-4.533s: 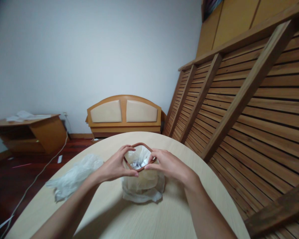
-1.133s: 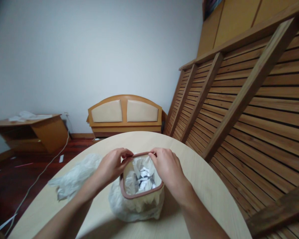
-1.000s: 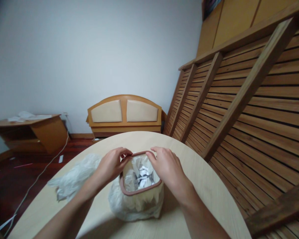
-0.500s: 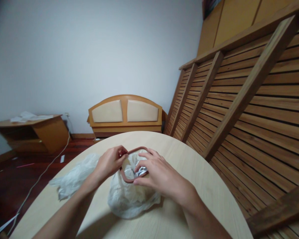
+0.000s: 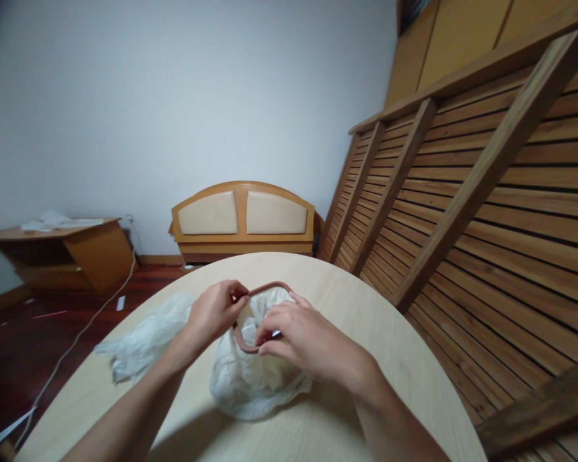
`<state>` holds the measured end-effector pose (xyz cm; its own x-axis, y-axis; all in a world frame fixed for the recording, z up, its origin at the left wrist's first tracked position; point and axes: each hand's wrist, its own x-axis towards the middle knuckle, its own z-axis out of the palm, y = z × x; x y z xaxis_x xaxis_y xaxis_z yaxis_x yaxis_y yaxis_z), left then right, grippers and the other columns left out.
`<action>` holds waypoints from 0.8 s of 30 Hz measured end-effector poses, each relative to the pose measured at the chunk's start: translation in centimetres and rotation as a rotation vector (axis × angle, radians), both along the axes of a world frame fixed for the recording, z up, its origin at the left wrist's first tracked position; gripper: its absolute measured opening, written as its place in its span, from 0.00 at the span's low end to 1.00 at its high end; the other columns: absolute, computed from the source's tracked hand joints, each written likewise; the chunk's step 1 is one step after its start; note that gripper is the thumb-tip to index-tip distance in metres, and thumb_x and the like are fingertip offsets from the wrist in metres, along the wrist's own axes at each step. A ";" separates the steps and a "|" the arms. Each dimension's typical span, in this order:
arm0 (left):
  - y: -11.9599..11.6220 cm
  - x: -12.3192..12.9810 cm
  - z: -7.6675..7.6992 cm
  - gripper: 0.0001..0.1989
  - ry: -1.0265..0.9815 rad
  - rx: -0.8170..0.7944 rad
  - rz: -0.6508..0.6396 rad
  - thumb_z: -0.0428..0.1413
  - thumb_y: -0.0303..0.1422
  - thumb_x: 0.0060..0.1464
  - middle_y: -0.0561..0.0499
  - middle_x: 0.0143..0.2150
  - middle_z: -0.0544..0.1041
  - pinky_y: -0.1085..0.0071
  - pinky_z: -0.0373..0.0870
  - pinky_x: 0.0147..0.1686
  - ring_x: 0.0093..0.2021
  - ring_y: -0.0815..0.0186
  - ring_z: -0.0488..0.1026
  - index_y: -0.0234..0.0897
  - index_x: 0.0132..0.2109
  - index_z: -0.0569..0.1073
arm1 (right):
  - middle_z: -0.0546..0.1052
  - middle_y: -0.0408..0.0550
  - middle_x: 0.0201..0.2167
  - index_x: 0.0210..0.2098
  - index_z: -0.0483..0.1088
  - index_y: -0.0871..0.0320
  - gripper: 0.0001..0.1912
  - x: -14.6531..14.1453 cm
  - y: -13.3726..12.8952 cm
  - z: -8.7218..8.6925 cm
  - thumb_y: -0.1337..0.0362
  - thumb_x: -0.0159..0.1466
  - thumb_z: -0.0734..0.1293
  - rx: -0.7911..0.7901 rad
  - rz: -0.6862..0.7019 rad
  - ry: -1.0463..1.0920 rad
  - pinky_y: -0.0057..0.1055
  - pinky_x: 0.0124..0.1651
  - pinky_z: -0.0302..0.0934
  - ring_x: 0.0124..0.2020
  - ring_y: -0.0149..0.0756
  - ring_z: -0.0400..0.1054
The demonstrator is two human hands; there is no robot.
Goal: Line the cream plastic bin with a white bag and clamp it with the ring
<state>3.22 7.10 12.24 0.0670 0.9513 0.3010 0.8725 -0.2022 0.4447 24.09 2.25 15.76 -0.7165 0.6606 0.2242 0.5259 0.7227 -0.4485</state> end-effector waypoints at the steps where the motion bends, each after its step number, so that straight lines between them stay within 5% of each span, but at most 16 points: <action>1: 0.0 0.0 0.0 0.09 0.000 0.005 0.004 0.55 0.33 0.57 0.49 0.41 0.84 0.70 0.64 0.32 0.40 0.59 0.79 0.42 0.40 0.80 | 0.81 0.41 0.39 0.38 0.79 0.52 0.03 0.0 0.0 0.0 0.63 0.67 0.70 -0.006 0.001 -0.003 0.43 0.67 0.46 0.45 0.37 0.73; 13: 0.0 0.2 0.3 0.10 -0.004 -0.005 0.053 0.55 0.34 0.57 0.49 0.41 0.83 0.69 0.65 0.33 0.40 0.58 0.79 0.43 0.41 0.81 | 0.77 0.47 0.43 0.39 0.79 0.53 0.07 1.0 0.6 -0.5 0.59 0.62 0.75 0.066 -0.092 0.033 0.36 0.57 0.59 0.52 0.42 0.68; 24: 1.0 -0.7 0.3 0.09 -0.187 0.072 0.020 0.58 0.35 0.57 0.49 0.42 0.84 0.69 0.70 0.39 0.39 0.61 0.78 0.42 0.42 0.83 | 0.81 0.46 0.37 0.37 0.80 0.55 0.07 0.7 0.6 0.4 0.62 0.68 0.68 0.005 -0.032 0.034 0.33 0.50 0.61 0.42 0.38 0.74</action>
<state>2.47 8.14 12.49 -0.0149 0.9274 0.3737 0.7800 -0.2231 0.5846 24.82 2.87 16.12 -0.6867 0.6821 0.2515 0.5338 0.7079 -0.4625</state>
